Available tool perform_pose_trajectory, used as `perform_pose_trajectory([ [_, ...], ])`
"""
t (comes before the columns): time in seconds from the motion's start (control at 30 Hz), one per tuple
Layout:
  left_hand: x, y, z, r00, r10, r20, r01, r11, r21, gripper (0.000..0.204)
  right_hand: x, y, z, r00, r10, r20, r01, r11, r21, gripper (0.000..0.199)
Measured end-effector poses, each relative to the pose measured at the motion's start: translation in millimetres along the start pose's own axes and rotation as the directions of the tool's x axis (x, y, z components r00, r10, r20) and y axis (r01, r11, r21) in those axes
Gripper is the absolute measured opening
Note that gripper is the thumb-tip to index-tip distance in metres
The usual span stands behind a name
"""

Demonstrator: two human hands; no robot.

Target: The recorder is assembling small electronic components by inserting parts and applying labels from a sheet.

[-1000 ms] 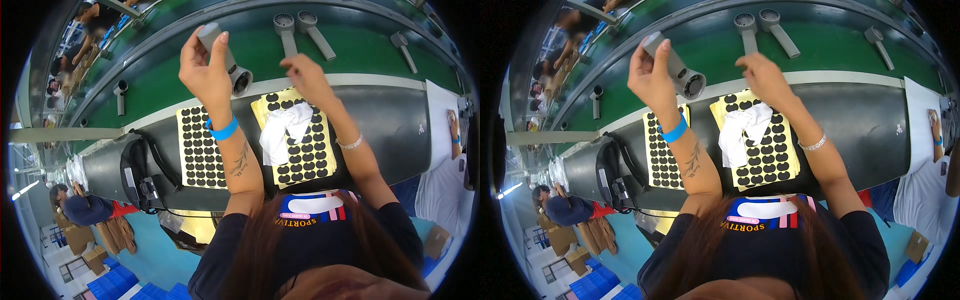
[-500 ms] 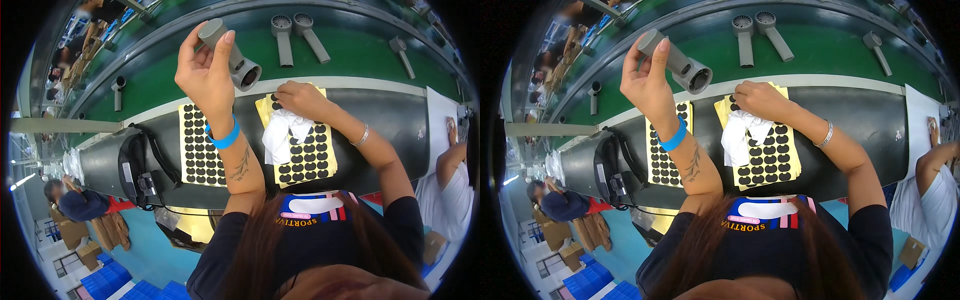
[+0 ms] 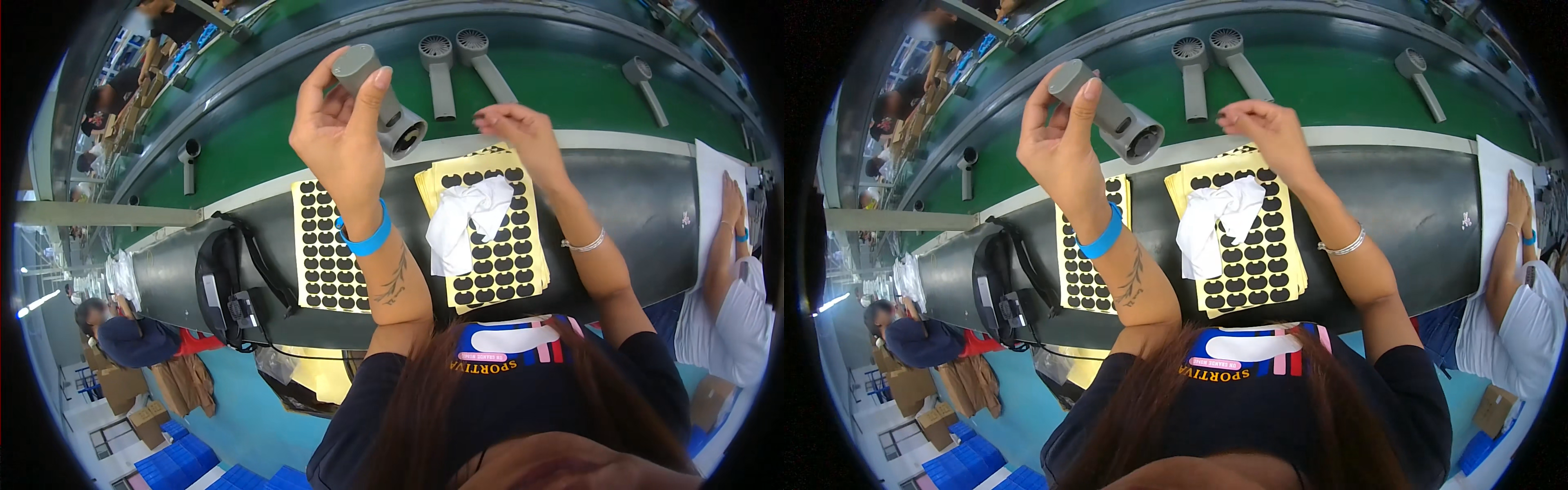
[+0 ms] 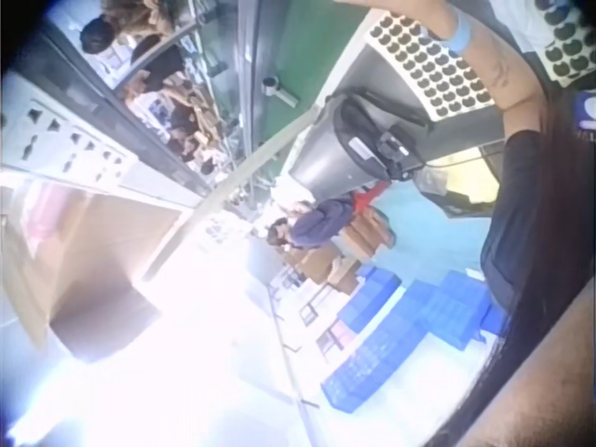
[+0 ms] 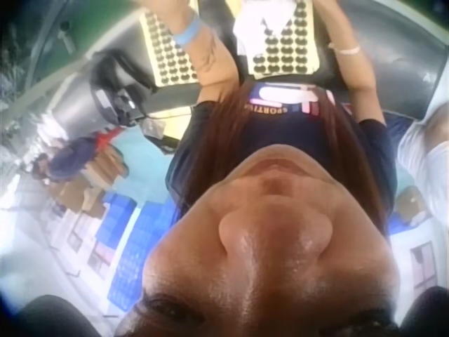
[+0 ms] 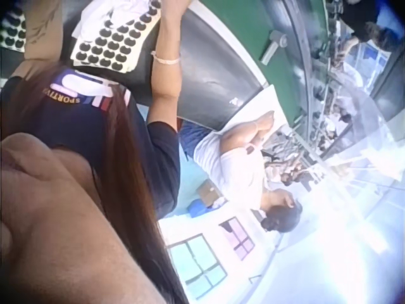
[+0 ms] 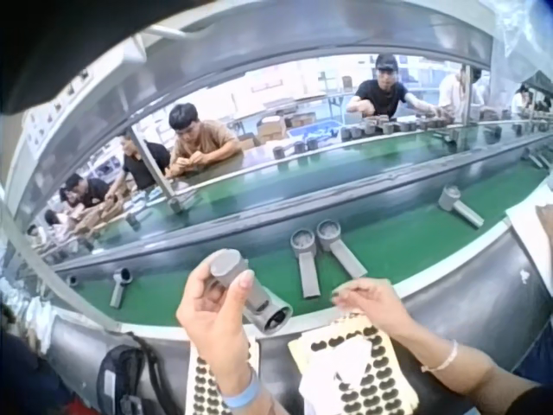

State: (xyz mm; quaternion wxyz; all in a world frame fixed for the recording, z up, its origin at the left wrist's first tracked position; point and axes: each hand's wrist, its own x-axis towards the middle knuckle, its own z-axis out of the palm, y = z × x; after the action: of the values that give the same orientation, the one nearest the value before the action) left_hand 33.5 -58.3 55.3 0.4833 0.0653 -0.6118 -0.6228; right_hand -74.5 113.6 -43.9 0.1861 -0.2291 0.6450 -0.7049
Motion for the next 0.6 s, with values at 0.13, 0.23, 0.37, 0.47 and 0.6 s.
perform_pose_trajectory([
  [0.13,-4.4,-6.2,7.1,0.979,-0.095,0.179,0.104,0.994,-0.039,0.038,-0.7,-35.2,-11.2,0.977,-0.176,-0.116,0.179,0.984,0.015,0.022],
  [0.23,-9.9,-12.9,20.0,0.950,-0.126,0.285,0.138,0.990,-0.022,0.036,-12.9,-62.5,-11.1,0.944,-0.277,-0.178,0.284,0.959,0.017,0.021],
  [0.37,-24.9,-14.2,27.9,0.922,-0.135,0.364,0.156,0.987,-0.029,0.034,-39.7,-78.6,-12.4,0.952,-0.254,-0.172,0.262,0.965,0.028,0.020],
  [0.47,-44.0,-19.7,32.3,0.903,-0.075,0.423,0.049,0.996,0.072,0.032,-58.0,-72.5,-24.1,0.971,-0.228,-0.068,0.230,0.973,0.016,0.018],
  [0.6,-77.3,-16.4,27.7,0.873,-0.016,0.488,-0.098,0.974,0.206,0.034,-83.4,-74.4,-20.3,0.980,-0.187,-0.061,0.193,0.977,0.096,0.016],
])
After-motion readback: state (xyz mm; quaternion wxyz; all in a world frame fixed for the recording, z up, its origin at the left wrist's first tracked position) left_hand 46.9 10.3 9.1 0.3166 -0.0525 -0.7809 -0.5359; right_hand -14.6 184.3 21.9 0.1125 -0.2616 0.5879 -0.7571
